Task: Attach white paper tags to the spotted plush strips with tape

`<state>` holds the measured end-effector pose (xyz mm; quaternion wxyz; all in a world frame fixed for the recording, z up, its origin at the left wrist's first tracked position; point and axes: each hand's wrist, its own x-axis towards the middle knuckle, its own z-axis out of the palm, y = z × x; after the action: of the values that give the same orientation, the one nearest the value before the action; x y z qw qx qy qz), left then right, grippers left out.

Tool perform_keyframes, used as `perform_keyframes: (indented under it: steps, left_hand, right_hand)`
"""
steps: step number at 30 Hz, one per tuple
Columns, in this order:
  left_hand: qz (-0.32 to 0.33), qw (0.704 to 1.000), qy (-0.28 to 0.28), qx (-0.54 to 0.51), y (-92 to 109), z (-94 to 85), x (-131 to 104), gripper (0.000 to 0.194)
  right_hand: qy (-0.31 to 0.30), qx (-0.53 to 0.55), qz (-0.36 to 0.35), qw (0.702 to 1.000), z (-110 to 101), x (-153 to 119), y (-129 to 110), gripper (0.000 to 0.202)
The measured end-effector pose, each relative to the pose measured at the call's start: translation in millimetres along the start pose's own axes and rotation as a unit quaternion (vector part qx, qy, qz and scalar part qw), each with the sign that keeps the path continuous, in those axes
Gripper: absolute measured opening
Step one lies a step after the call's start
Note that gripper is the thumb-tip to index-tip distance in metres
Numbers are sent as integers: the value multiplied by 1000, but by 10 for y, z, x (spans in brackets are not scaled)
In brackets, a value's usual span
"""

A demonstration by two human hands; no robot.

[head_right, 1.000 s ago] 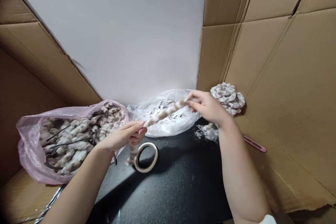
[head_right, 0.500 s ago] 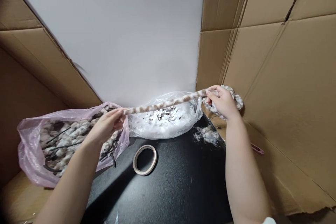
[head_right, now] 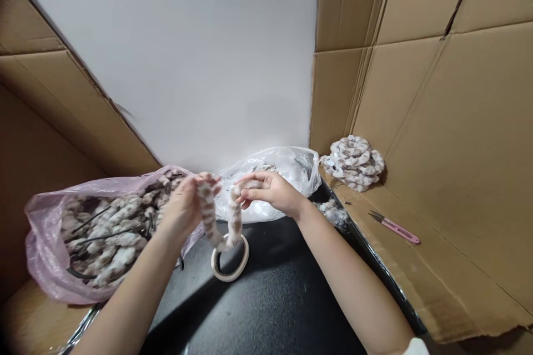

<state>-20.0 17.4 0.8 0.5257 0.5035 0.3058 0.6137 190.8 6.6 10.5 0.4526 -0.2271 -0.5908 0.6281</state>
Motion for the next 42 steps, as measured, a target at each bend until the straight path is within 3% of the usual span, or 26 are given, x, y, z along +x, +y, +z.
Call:
perform_keyframes:
  steps: [3,6,13,18,24,28,32,37,42]
  left_hand:
    - [-80,990,-101,64,-124,204,-184,40]
    - [-140,978,-127,88,-140,309,-306,41]
    - [-138,965,-149,165,-63,317,-309,29]
    - [-86,959,-169,211,-86,242,-242,37]
    - [-77,958,-174,213,-90,219,-228,36]
    - [-83,963,-168,194,-129,200,-226,35]
    - [-90,964,-178,173,-173,198,-226,34]
    - [-98,961,-196,166,-176,224,-233,35]
    - [-108,961,-199,158,-158,217,-237,35]
  right_hand:
    - [31,-33,3,999,72,1,11,33]
    - [85,-91,-26,992,72,0,-2,28]
    - [29,-175,14,984,8,-20,-30,28]
    - [84,-143,-8,986,-111,-38,-119,32]
    - [111,-68,-51,990,-171,0,-59,32]
    - [116,-11,-35,993,-127,43,60,47]
    - [85,-31,-25,996,11,94,162,37]
    - [148,-63,-63,985,113,94,148,40]
    - [168,-109,-85,976,102,49,62,41]
